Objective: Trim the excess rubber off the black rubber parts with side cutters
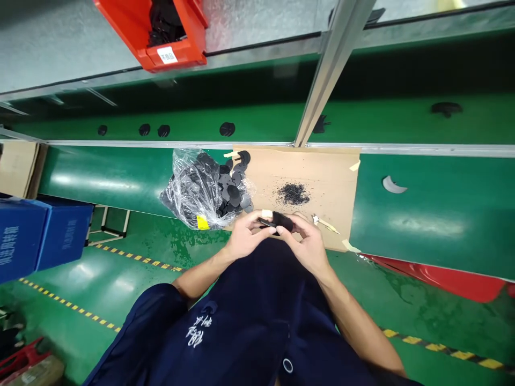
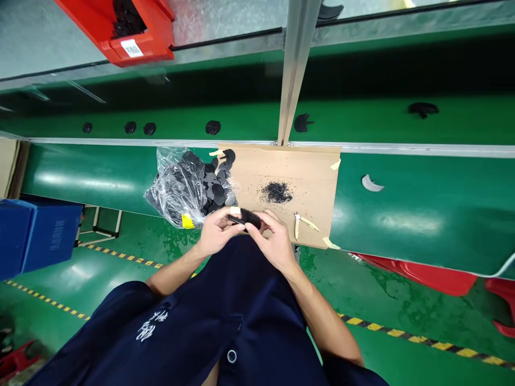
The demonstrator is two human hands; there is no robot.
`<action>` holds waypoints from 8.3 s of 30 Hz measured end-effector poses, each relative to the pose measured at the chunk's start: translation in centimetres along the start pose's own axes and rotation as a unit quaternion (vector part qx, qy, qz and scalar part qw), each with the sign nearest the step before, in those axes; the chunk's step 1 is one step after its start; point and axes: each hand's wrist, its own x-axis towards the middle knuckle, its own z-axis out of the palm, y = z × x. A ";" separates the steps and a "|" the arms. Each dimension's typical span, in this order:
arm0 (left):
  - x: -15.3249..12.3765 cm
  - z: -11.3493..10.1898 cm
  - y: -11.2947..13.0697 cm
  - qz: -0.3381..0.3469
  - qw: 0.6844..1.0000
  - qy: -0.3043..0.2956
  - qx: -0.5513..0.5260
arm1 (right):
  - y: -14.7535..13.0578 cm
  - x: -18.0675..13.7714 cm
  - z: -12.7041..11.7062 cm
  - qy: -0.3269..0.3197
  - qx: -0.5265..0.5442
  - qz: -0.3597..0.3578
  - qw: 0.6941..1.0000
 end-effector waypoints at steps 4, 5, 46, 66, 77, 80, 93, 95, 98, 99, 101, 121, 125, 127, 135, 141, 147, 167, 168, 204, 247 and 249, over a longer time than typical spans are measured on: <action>-0.7 1.6 -1.6 0.005 0.998 -0.049 0.036 | 1.0 -0.3 -1.3 -0.017 0.000 0.047 0.999; -0.8 1.7 -2.2 0.004 0.997 -0.065 0.052 | 1.4 -0.5 -1.5 -0.017 0.010 0.069 0.997; 4.5 3.7 3.6 -0.101 0.979 -0.083 -0.159 | 0.1 -0.5 -3.8 0.169 -0.253 -0.317 0.898; 3.1 3.6 3.2 0.018 0.999 -0.028 -0.009 | -1.6 -0.6 -3.8 0.098 0.099 0.107 0.984; 2.7 3.9 4.1 0.256 0.925 -0.038 0.277 | -2.1 -1.1 -3.3 0.097 0.129 0.127 0.979; 2.6 4.1 4.0 0.283 0.909 -0.055 0.302 | -1.9 -1.2 -3.3 0.100 0.144 0.127 0.976; 2.6 4.0 4.1 0.333 0.884 -0.088 0.316 | -1.9 -1.0 -3.4 0.076 0.155 0.114 0.978; 2.6 3.8 4.1 0.333 0.885 -0.090 0.313 | -1.8 -1.0 -3.4 0.076 0.156 0.111 0.978; 2.6 3.6 4.1 0.331 0.885 -0.095 0.314 | -1.7 -1.0 -3.4 0.068 0.149 0.114 0.980; 2.6 3.5 4.1 0.331 0.884 -0.097 0.315 | -1.7 -1.0 -3.4 0.064 0.143 0.115 0.981; 2.6 3.5 4.0 0.330 0.885 -0.098 0.315 | -1.7 -1.0 -3.4 0.060 0.132 0.116 0.983; 2.6 3.3 4.3 0.330 0.887 -0.076 0.313 | -1.8 -1.0 -3.1 0.076 0.097 0.066 0.990; 2.6 3.8 4.7 0.292 0.917 -0.068 0.264 | -1.4 -1.3 -2.8 0.119 0.068 0.012 0.991; 2.6 3.9 5.1 0.293 0.921 -0.089 0.240 | -1.2 -1.5 -2.9 0.134 0.032 -0.017 0.990; 1.9 3.4 6.7 0.402 0.858 -0.123 0.295 | -2.2 -1.3 -4.7 0.075 -0.121 -0.196 0.970; 2.1 3.5 7.5 0.435 0.845 -0.161 0.266 | -3.0 -1.7 -4.8 0.087 -0.115 -0.227 0.963; 1.9 3.8 7.7 0.450 0.834 -0.159 0.277 | -3.3 -1.8 -5.2 0.066 -0.119 -0.263 0.955; 1.0 4.2 7.5 0.449 0.836 -0.164 0.270 | -3.6 -3.1 -5.1 0.042 -0.088 -0.235 0.967; 0.9 4.1 7.5 0.433 0.842 -0.178 0.267 | -3.4 -3.2 -5.0 0.050 -0.086 -0.229 0.968; 6.1 0.9 5.8 0.263 0.936 -0.149 0.182 | -4.3 1.4 -8.7 -0.059 -0.303 -0.188 0.933; 8.5 1.2 4.1 0.386 0.822 -0.177 0.379 | -4.5 2.2 -9.5 -0.010 -0.516 -0.178 0.838; 8.5 1.3 3.8 0.374 0.846 -0.137 0.355 | -4.0 2.0 -9.4 0.000 -0.485 -0.161 0.860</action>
